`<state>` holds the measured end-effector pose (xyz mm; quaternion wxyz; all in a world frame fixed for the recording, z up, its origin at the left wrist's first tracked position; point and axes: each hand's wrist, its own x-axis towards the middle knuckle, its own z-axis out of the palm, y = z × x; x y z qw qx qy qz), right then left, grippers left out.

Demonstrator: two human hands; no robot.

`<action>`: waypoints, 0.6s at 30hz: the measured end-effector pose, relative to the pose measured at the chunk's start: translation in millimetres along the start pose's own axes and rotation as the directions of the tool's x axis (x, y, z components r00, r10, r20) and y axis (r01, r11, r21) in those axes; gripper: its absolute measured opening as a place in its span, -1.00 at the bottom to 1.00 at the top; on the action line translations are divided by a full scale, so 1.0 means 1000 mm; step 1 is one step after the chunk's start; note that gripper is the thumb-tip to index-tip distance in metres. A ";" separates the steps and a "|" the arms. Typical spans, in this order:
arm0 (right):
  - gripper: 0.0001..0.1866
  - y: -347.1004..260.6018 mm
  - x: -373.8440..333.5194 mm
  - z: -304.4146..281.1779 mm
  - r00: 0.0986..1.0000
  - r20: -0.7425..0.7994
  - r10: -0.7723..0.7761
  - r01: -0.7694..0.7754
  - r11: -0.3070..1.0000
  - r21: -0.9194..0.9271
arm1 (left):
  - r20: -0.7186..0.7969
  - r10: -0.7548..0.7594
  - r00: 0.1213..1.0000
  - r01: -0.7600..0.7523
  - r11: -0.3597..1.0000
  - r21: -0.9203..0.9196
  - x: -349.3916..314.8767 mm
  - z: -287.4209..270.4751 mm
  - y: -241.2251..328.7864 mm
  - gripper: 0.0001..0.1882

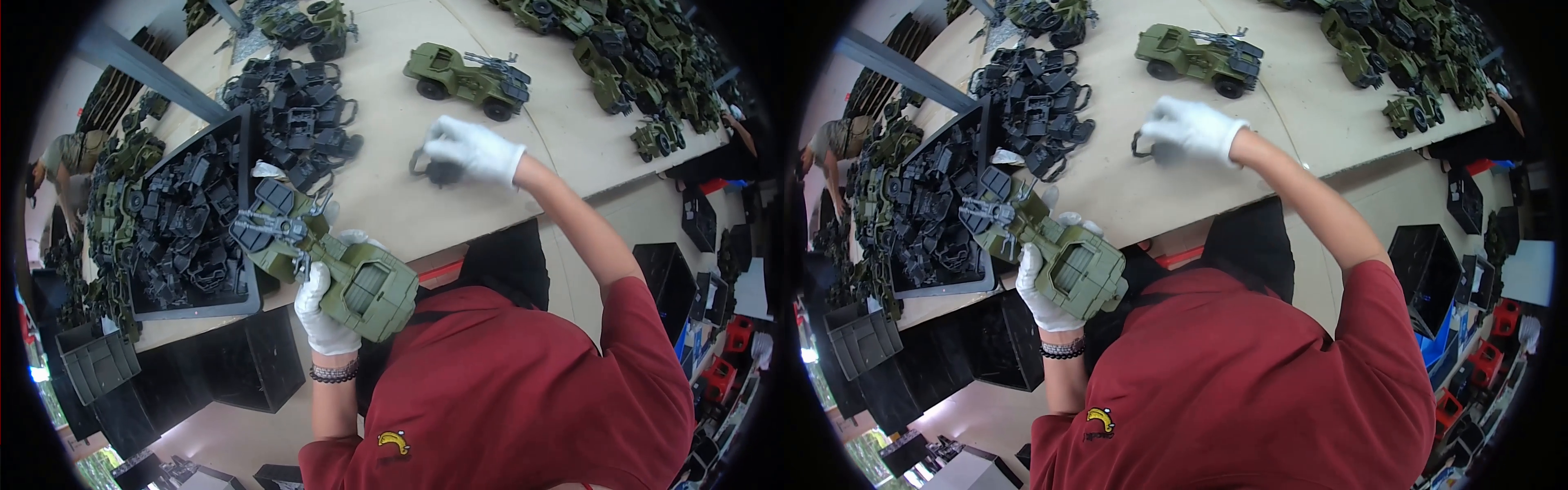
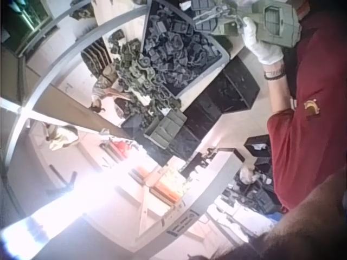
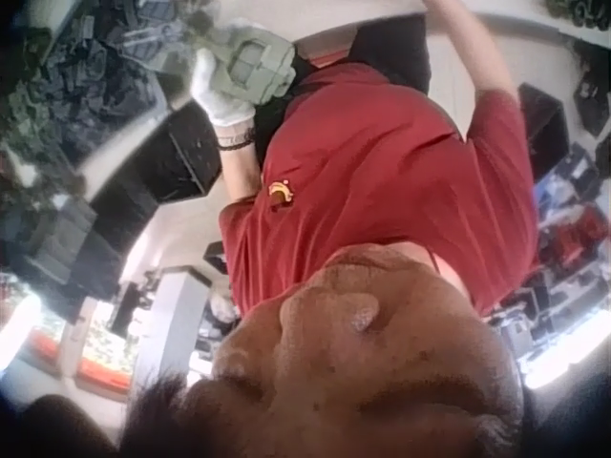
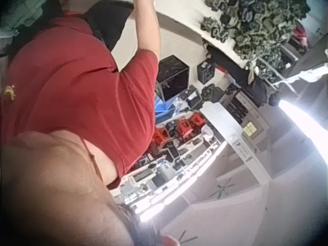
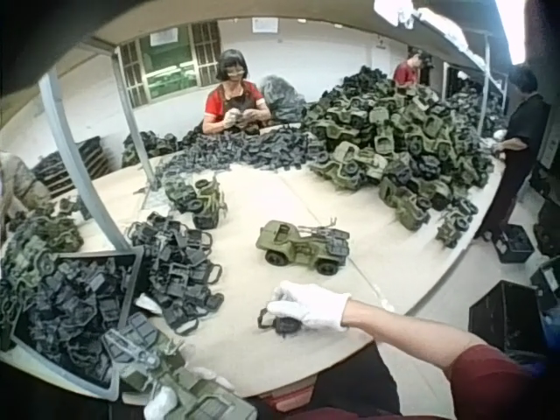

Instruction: Assembling plastic toy military vehicles at a production table.

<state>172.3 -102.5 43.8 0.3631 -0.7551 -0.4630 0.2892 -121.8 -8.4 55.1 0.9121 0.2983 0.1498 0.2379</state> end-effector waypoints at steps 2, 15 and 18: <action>-0.63 0.014 0.006 -0.017 0.991 -0.115 0.072 -0.093 0.978 -0.185 | -0.030 -0.006 1.000 0.008 0.999 0.041 0.011 -0.003 -0.008 -0.29; -0.29 0.011 -0.020 0.016 0.950 -0.241 -0.201 0.023 0.809 -0.587 | -0.272 0.256 0.928 -0.218 0.963 0.161 0.043 0.035 -0.026 -0.58; -0.31 -0.042 -0.057 0.012 0.898 -0.261 -0.354 0.333 0.935 -0.123 | -0.291 0.388 0.874 -0.282 0.894 0.347 0.042 0.039 -0.029 -0.60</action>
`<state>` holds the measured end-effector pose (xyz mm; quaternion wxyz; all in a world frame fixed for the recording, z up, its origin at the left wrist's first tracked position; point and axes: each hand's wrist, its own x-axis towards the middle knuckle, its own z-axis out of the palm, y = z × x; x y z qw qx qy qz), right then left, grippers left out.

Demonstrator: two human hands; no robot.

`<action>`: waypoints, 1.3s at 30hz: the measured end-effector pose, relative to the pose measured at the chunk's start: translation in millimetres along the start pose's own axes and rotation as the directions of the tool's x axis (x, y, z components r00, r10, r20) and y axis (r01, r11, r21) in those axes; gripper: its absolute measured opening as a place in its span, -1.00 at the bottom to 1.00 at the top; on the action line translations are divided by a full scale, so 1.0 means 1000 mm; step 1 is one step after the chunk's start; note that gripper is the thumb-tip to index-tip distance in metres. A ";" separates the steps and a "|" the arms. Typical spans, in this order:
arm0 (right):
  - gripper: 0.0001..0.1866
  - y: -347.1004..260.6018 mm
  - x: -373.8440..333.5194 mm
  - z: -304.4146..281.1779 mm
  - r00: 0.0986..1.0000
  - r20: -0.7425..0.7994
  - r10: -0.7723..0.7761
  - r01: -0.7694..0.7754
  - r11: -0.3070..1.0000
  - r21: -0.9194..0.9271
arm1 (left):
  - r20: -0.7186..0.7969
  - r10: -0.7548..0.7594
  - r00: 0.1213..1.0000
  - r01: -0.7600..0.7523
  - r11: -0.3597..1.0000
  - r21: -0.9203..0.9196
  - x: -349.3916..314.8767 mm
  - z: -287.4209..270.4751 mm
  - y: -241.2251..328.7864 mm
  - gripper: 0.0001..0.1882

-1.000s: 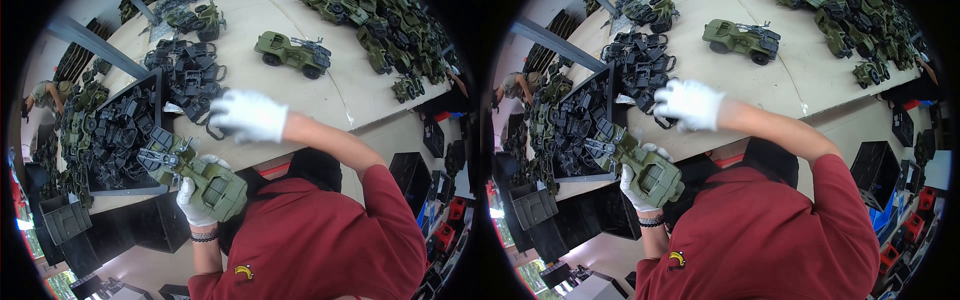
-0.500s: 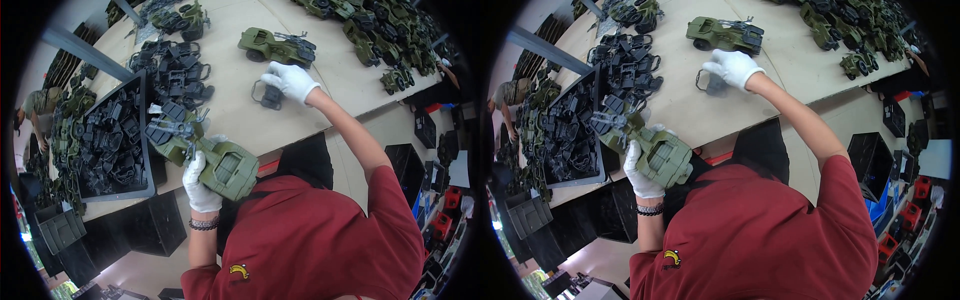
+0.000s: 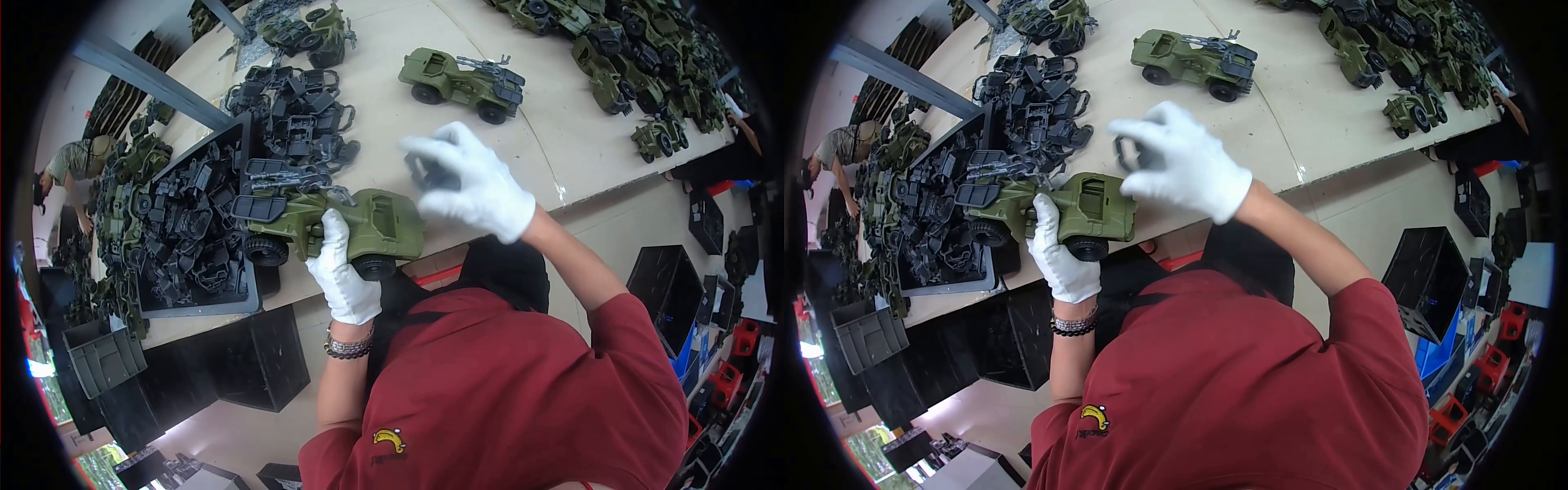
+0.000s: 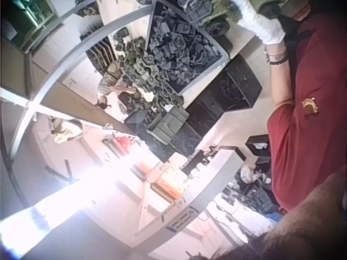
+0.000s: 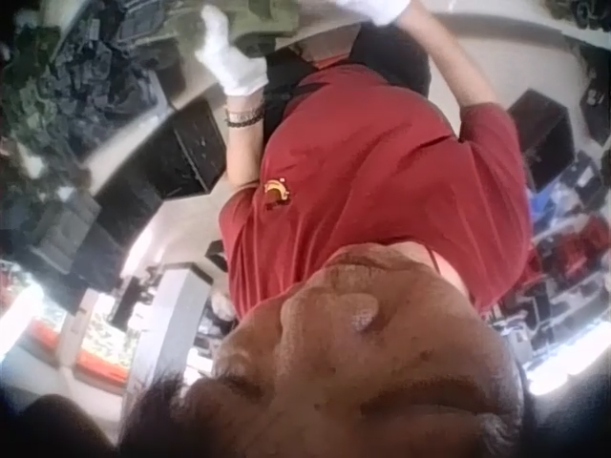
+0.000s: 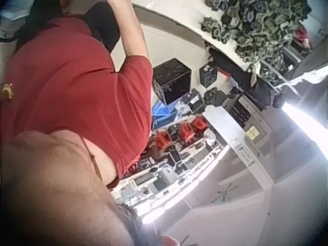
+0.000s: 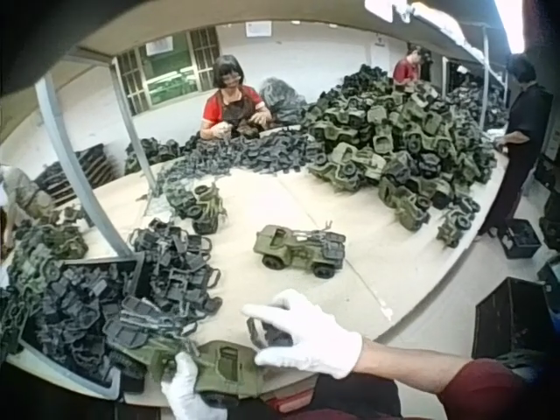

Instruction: Assembling plastic toy military vehicles at a production table.

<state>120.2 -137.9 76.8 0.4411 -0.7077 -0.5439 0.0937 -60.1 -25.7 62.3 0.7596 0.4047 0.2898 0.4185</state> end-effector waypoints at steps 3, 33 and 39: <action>-0.28 -0.032 -0.004 -0.003 0.994 0.102 0.033 -0.049 0.985 0.166 | 0.032 0.070 0.997 -0.071 0.997 0.028 -0.004 0.002 0.000 -0.60; -0.16 -0.052 0.013 0.017 0.644 -0.504 -0.575 0.543 0.808 -0.228 | 0.155 -0.392 0.907 0.420 0.809 -0.412 -0.011 0.058 0.028 -0.50; -0.33 -0.036 0.023 -0.003 0.669 -0.475 -0.572 0.518 0.817 -0.253 | 0.136 -0.457 0.879 0.461 0.741 -0.489 -0.008 0.076 0.013 -0.51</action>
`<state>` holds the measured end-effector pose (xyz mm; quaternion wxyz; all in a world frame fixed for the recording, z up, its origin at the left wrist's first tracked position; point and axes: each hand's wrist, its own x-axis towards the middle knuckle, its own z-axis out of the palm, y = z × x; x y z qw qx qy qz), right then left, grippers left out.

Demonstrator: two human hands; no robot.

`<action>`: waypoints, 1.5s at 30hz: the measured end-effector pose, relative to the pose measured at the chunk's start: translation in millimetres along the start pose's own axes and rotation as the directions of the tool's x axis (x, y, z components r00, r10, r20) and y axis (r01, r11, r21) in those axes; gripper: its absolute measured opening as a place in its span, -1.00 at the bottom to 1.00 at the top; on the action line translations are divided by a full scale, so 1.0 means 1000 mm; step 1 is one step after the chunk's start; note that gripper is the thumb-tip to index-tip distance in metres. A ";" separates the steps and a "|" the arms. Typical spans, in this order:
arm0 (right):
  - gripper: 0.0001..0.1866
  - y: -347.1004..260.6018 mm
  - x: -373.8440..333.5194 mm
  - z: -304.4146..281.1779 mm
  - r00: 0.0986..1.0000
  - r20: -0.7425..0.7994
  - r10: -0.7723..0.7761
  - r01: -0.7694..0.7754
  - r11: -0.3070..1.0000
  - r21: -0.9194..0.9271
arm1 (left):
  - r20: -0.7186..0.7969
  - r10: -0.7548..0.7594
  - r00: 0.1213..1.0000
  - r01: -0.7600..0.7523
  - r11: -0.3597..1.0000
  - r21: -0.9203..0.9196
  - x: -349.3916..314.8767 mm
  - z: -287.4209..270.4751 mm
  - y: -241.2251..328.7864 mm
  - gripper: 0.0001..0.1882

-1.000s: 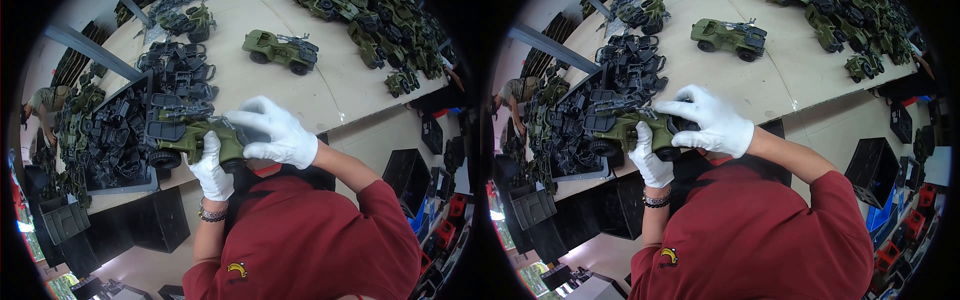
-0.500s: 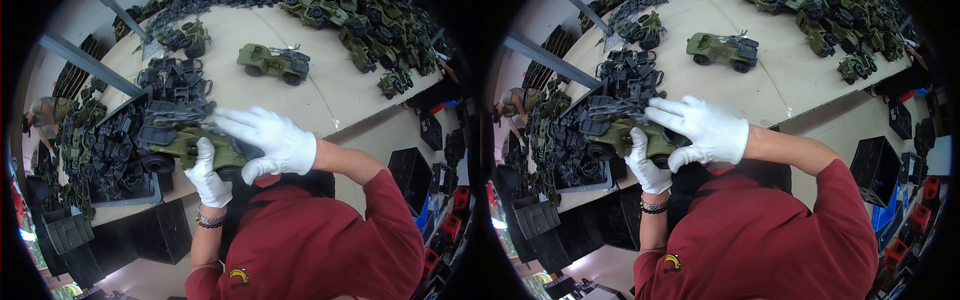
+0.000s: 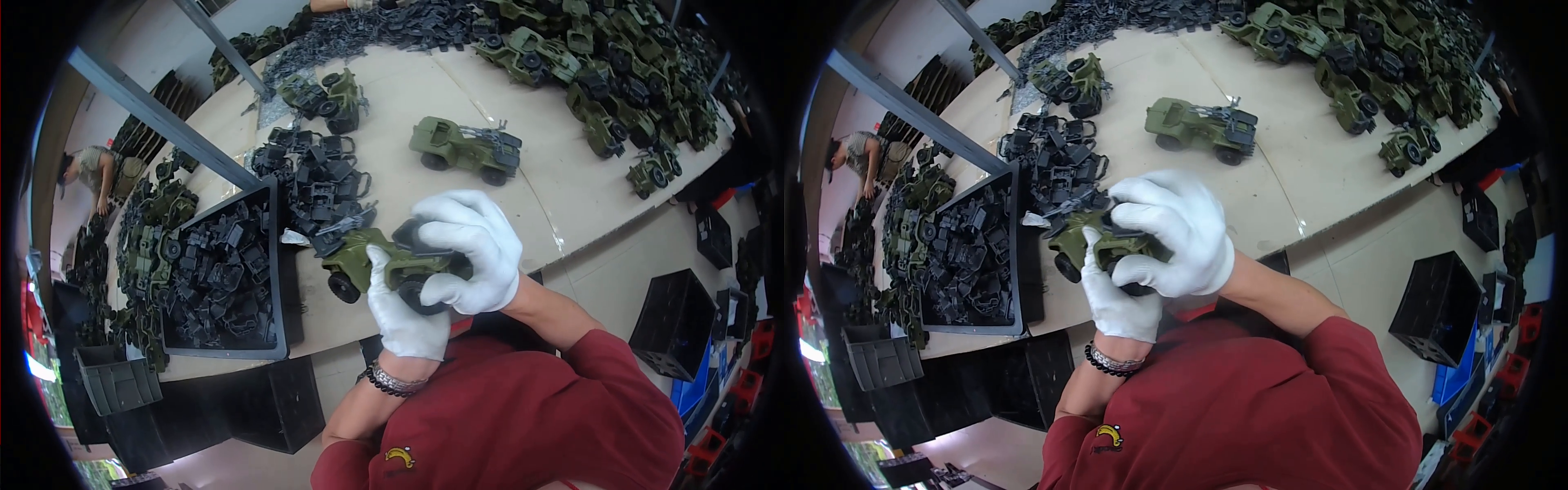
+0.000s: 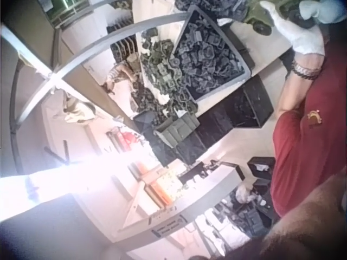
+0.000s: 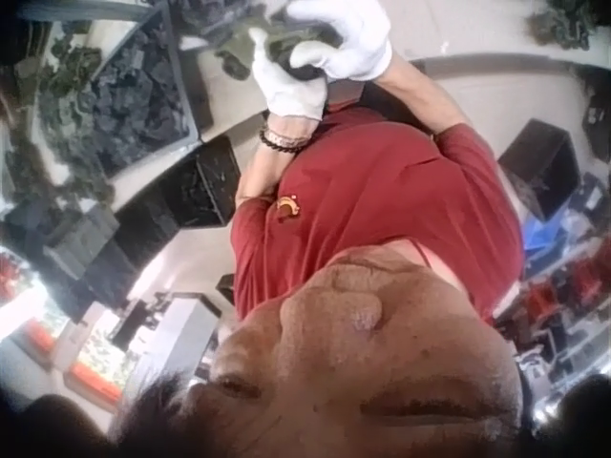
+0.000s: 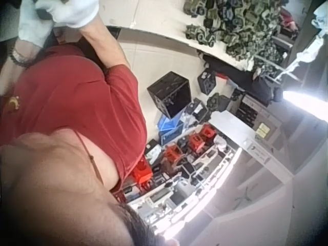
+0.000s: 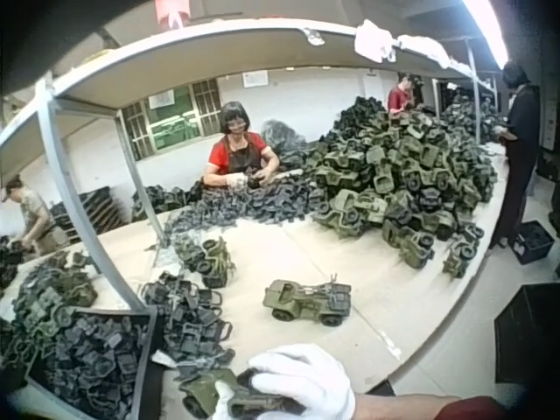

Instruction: Assembling plastic toy military vehicles at a production table.

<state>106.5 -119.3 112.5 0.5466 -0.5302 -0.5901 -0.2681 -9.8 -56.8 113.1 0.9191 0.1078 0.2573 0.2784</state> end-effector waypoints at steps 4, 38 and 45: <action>-0.19 0.000 0.012 -0.014 0.976 0.192 0.098 -0.108 0.993 0.040 | 0.035 -0.001 0.999 -0.005 0.988 0.154 0.009 0.002 0.022 -0.54; -0.67 0.139 0.039 0.093 0.507 0.811 0.293 -0.686 0.707 0.173 | 0.462 -0.509 0.726 0.465 0.859 0.216 -0.014 -0.085 0.057 0.08; -0.77 0.150 -0.028 0.095 0.622 0.756 0.203 0.114 0.932 -0.344 | 0.170 -0.145 0.975 0.086 0.946 0.314 -0.021 -0.102 0.075 -0.25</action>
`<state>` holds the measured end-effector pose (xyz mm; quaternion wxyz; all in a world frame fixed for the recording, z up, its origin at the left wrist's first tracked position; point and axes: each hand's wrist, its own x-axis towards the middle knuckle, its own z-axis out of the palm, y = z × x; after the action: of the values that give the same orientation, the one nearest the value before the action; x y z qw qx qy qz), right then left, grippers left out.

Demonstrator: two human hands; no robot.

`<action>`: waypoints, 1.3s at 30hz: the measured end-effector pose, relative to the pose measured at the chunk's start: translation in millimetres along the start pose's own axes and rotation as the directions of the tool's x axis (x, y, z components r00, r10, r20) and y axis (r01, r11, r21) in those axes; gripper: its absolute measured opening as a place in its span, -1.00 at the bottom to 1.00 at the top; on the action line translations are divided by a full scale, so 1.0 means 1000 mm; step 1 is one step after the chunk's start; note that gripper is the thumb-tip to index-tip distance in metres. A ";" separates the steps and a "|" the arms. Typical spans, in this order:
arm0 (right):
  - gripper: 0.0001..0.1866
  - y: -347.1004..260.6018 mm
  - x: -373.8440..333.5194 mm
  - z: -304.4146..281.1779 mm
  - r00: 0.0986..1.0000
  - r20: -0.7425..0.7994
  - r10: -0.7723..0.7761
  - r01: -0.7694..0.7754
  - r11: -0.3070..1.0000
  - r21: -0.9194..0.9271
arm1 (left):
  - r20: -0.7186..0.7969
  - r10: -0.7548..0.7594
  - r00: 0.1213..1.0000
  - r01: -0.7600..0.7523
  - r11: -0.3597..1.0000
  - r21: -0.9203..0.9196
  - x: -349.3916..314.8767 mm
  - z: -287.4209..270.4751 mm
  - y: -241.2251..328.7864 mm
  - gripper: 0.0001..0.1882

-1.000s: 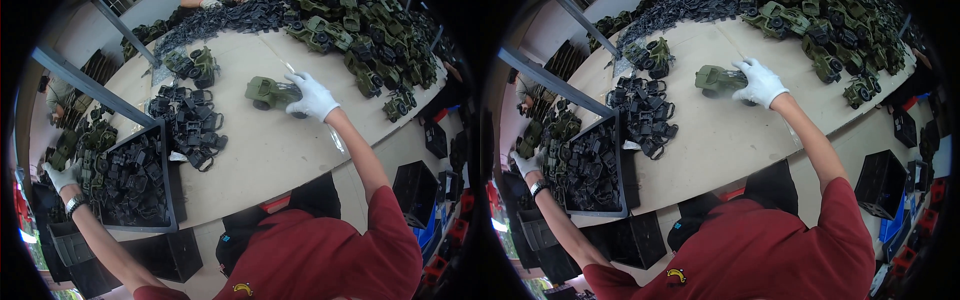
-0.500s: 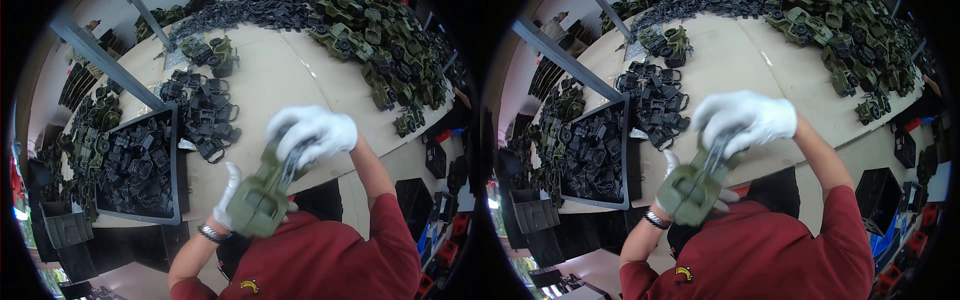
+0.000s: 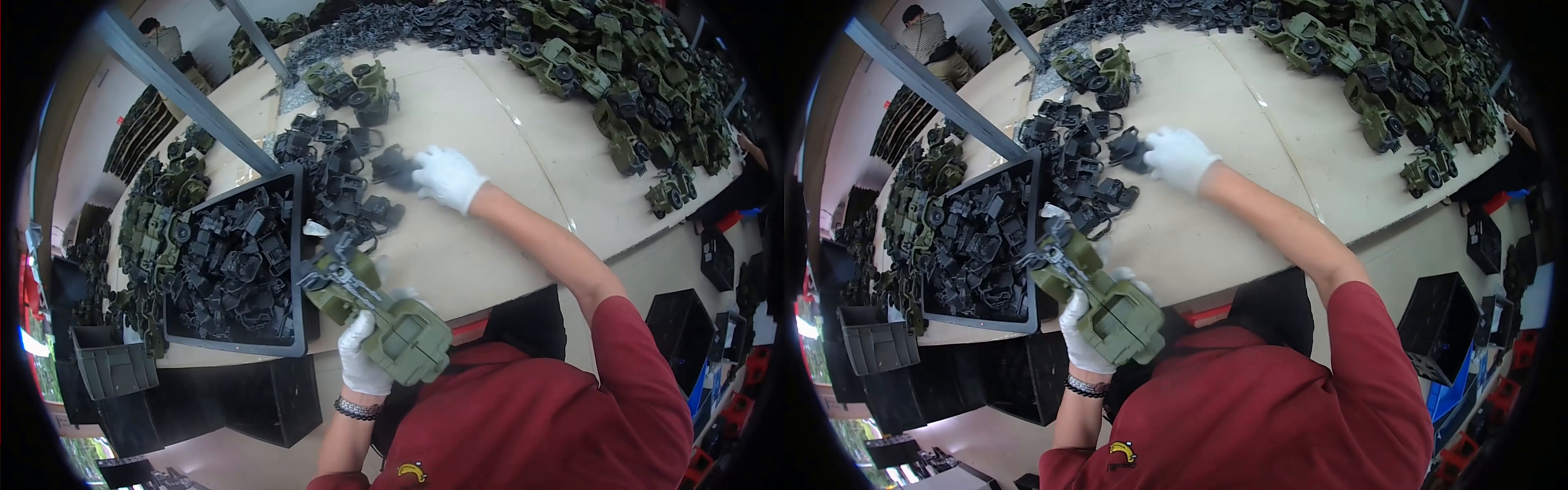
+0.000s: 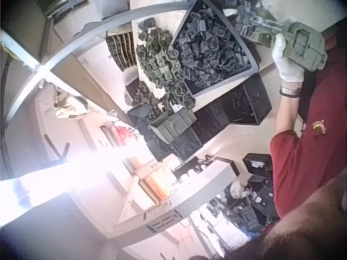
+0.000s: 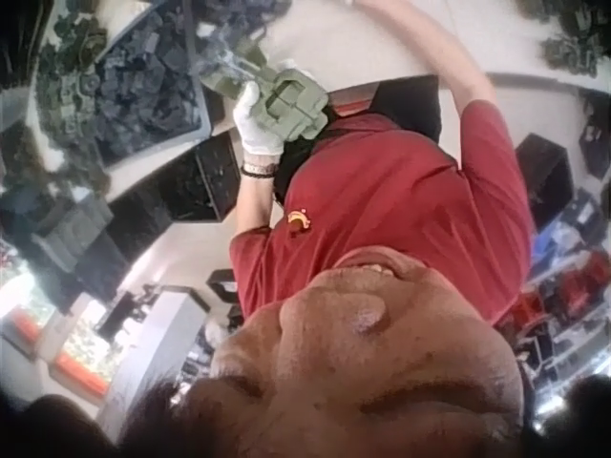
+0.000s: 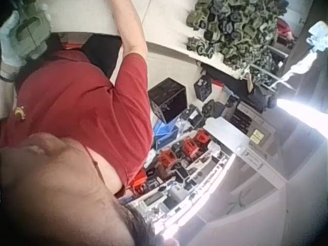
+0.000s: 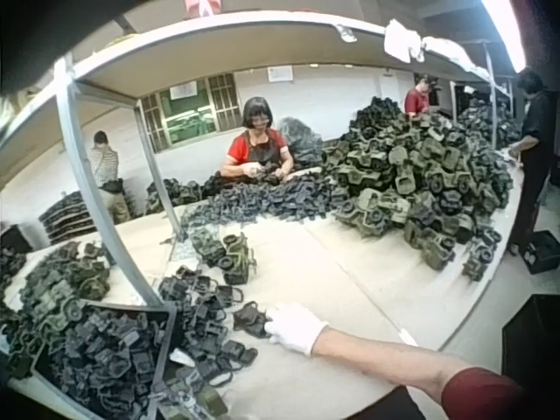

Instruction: Assembling plastic toy military vehicles at a production table.

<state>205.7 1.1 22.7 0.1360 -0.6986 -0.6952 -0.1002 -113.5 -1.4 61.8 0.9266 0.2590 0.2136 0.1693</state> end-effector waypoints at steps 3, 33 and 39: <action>-0.75 -0.012 -0.045 -0.037 0.945 0.154 0.289 -0.271 0.954 -0.126 | -0.067 0.091 0.994 -0.087 0.994 0.064 0.004 -0.015 -0.001 -0.29; 0.09 -0.116 -0.118 -0.087 0.961 -0.011 0.276 -0.171 0.627 0.760 | -0.024 0.654 0.756 -0.503 0.604 0.618 0.033 0.047 -0.044 -0.61; 0.15 -0.121 -0.120 -0.099 0.981 -0.140 0.134 -0.028 0.812 0.583 | -0.020 0.605 0.796 -0.468 0.636 0.614 0.027 0.051 -0.036 -0.57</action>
<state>88.4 -145.0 82.5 0.4062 -0.6418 -0.6476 0.0609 -58.3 -40.0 73.4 0.6778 0.5594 0.2704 0.3930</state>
